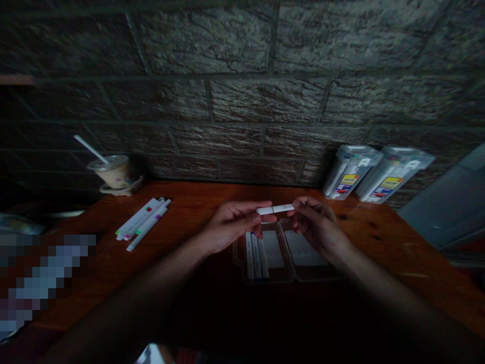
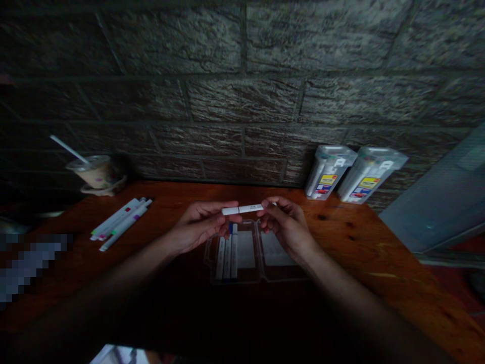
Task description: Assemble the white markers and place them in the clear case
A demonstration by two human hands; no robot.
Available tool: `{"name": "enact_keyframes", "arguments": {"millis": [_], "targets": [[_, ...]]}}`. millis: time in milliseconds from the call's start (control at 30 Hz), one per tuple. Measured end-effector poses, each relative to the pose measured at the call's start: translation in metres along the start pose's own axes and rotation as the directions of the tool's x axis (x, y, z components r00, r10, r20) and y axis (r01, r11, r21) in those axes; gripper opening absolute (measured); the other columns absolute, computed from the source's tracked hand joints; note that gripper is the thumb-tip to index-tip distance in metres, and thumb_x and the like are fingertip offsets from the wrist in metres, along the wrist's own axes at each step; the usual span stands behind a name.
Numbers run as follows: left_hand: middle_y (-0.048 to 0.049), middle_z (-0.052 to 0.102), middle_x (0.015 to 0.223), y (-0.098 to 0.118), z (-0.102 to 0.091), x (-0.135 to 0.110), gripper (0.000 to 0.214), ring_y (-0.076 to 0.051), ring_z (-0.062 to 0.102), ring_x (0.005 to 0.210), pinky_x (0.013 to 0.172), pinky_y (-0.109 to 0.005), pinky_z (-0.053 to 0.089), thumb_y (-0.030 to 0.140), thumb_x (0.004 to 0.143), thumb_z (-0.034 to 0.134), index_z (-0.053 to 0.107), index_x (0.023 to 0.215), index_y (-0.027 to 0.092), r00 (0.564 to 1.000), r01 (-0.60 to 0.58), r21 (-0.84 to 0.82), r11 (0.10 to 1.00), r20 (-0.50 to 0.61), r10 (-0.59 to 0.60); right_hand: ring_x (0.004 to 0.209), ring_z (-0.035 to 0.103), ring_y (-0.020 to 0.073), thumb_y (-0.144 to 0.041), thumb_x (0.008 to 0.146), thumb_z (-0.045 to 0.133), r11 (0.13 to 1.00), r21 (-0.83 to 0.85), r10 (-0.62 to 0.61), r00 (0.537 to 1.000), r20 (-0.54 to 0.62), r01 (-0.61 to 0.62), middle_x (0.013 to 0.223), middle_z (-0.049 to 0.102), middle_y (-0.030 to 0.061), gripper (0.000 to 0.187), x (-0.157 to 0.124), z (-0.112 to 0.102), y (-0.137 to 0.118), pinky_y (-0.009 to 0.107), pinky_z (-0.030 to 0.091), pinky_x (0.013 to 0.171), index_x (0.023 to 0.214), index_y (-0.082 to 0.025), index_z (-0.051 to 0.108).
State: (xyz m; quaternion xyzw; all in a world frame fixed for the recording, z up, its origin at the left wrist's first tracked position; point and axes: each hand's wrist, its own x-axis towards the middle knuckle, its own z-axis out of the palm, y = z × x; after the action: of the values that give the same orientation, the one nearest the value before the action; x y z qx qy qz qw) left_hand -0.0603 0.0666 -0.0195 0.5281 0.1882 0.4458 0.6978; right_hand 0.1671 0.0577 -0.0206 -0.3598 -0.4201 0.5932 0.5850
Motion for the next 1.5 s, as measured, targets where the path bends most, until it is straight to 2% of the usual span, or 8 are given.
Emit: {"name": "enact_keyframes", "arguments": {"millis": [267, 433, 767, 1033, 1300, 1500], "targets": [[-0.0168, 0.083, 0.100, -0.0017, -0.0035, 0.0006, 0.036, -0.016, 0.073, 0.071, 0.070, -0.030, 0.058, 0.040, 0.085, 0.085, 0.083, 0.113, 0.018, 0.998, 0.050, -0.085, 0.995, 0.039, -0.047, 0.050, 0.062, 0.0102, -0.037, 0.072, 0.092, 0.999, -0.012, -0.029, 0.999, 0.024, 0.029, 0.070, 0.075, 0.0010, 0.025, -0.0004, -0.0002, 0.0002, 0.020, 0.049, 0.042, 0.081, -0.020, 0.074], [-0.0180, 0.083, 0.096, -0.0028, -0.0038, 0.0014, 0.033, -0.018, 0.075, 0.075, 0.068, -0.028, 0.057, 0.039, 0.086, 0.083, 0.083, 0.109, 0.015, 0.999, 0.049, -0.087, 0.995, 0.022, -0.047, 0.048, 0.062, 0.0107, -0.036, 0.073, 0.092, 0.998, -0.030, -0.050, 0.998, 0.023, 0.051, 0.069, 0.075, 0.0008, 0.026, -0.0003, -0.0008, 0.0009, 0.020, 0.049, 0.042, 0.080, -0.020, 0.074], [-0.0172, 0.083, 0.092, -0.0008, -0.0015, 0.0015, 0.032, -0.017, 0.075, 0.070, 0.064, -0.026, 0.057, 0.036, 0.086, 0.084, 0.083, 0.107, 0.012, 0.998, 0.065, -0.074, 0.995, -0.007, -0.065, 0.046, 0.063, 0.0099, -0.035, 0.072, 0.094, 0.998, -0.016, -0.062, 0.997, 0.034, 0.063, 0.066, 0.076, 0.0010, 0.025, -0.0002, -0.0017, 0.0012, 0.018, 0.050, 0.040, 0.078, -0.019, 0.075], [-0.0153, 0.083, 0.091, -0.0003, 0.0007, 0.0018, 0.032, -0.015, 0.075, 0.069, 0.062, -0.023, 0.056, 0.037, 0.081, 0.088, 0.084, 0.104, 0.015, 0.999, 0.045, -0.079, 0.996, 0.006, -0.045, 0.047, 0.064, 0.0095, -0.035, 0.071, 0.095, 0.999, -0.004, -0.053, 0.998, 0.032, 0.053, 0.066, 0.076, 0.0015, 0.026, -0.0006, -0.0001, 0.0008, 0.016, 0.051, 0.040, 0.078, -0.018, 0.076], [-0.0105, 0.084, 0.090, -0.0006, -0.0021, 0.0017, 0.033, -0.010, 0.071, 0.062, 0.063, -0.023, 0.056, 0.026, 0.078, 0.090, 0.083, 0.110, 0.020, 0.999, 0.028, -0.008, 1.000, 0.021, -0.028, 0.046, 0.064, 0.0093, -0.034, 0.069, 0.096, 0.999, 0.016, -0.042, 0.999, 0.015, 0.042, 0.066, 0.077, 0.0018, 0.027, 0.0004, -0.0009, 0.0005, 0.016, 0.051, 0.040, 0.079, -0.018, 0.076], [-0.0094, 0.084, 0.091, 0.0010, -0.0003, 0.0011, 0.034, -0.015, 0.076, 0.073, 0.062, -0.022, 0.056, 0.017, 0.076, 0.090, 0.083, 0.109, 0.020, 0.999, 0.040, 0.040, 0.998, -0.008, -0.040, 0.046, 0.062, 0.0090, -0.033, 0.069, 0.095, 0.998, 0.014, -0.056, 0.998, 0.012, 0.056, 0.065, 0.076, 0.0015, 0.026, 0.0003, -0.0006, 0.0008, 0.016, 0.051, 0.040, 0.077, -0.018, 0.076]]}}
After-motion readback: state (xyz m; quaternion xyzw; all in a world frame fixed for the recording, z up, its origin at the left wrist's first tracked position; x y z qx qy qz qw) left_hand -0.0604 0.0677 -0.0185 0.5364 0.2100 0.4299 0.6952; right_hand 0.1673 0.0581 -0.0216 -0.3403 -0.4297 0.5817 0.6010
